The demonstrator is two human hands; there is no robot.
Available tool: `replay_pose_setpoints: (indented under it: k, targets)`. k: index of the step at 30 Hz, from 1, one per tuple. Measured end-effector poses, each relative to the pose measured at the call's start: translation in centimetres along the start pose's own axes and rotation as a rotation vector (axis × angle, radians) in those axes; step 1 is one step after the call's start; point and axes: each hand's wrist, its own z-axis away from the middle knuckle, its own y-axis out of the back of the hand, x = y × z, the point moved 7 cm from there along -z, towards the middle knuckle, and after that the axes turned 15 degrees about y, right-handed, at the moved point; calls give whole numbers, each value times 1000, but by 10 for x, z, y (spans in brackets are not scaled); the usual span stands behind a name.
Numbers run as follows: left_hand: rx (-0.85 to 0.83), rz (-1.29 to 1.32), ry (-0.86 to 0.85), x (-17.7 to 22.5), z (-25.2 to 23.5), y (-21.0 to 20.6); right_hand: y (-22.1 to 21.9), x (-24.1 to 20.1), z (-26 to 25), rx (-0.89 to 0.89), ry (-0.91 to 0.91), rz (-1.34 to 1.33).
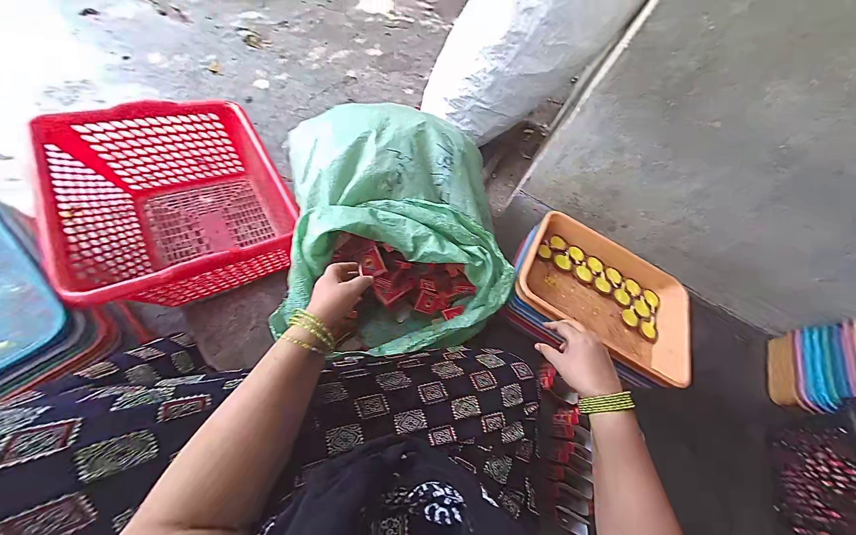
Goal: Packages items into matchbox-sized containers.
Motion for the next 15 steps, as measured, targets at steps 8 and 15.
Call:
replay_pose_setpoints:
  k: [8,15]
  targets:
    - [14,120,193,-27,-55,4,-125,-165,-156,-550,325,-94]
    - [79,-124,161,-22,-70,8,-238,-202,-200,-574,-251,-398]
